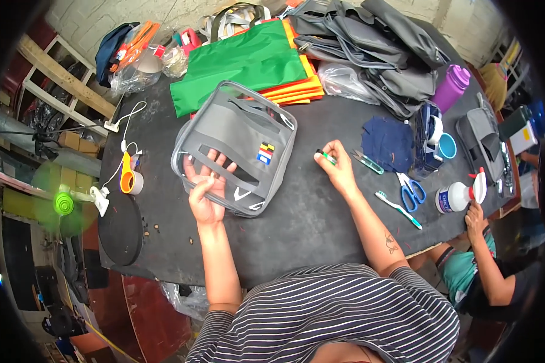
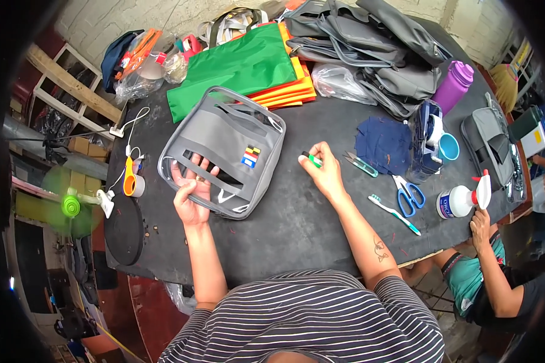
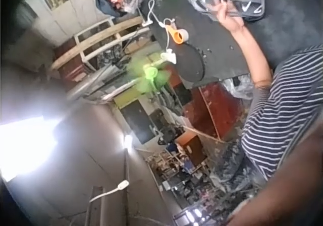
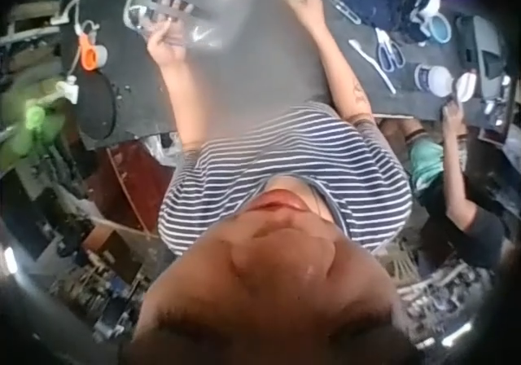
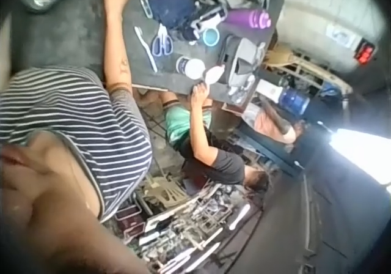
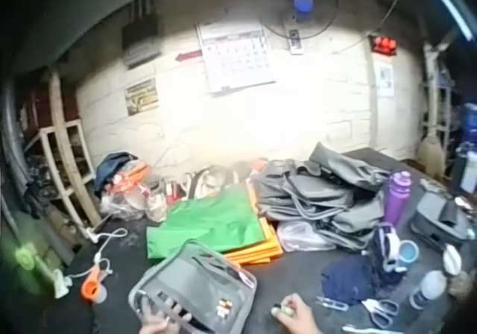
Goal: Inspecting a manufactured gray bag for defects and trimming loose threads using snips.
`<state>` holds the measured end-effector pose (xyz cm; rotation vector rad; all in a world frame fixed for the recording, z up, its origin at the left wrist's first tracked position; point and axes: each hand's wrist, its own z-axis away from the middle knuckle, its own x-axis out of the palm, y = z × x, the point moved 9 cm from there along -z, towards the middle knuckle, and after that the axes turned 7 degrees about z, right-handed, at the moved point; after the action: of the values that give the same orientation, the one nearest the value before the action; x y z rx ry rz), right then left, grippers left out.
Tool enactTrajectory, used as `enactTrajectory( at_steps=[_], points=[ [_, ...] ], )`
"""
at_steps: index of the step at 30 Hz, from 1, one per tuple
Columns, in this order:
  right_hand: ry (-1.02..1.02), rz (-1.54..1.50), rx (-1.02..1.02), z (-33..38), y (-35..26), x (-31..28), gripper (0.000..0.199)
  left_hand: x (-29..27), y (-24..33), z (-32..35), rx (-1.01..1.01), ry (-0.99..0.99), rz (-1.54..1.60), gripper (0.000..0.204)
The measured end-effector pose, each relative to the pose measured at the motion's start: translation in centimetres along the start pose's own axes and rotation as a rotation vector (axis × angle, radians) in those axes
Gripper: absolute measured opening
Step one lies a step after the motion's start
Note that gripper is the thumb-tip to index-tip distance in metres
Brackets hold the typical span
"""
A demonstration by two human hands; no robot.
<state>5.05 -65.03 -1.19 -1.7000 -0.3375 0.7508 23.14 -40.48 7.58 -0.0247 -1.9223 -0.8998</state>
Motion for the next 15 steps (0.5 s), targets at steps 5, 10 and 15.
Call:
enactTrajectory(
  at_steps=[5, 10, 15],
  points=[
    [-0.016, 0.087, -0.035, -1.2, -1.4, 1.9, 0.036, 1.6, -0.6, 1.2, -0.068, -0.031, -0.087, 0.080],
    [0.002, 0.245, -0.031, -1.2, -2.5, 2.3, 0.035, 2.4, -1.1, 1.7, -0.099, -0.082, -0.125, 0.081],
    [0.068, 0.364, -0.067, -0.9, -3.3, 1.5, 0.030, 2.5, -1.7, 1.9, -0.101, -0.111, -0.114, 0.079]
  ],
)
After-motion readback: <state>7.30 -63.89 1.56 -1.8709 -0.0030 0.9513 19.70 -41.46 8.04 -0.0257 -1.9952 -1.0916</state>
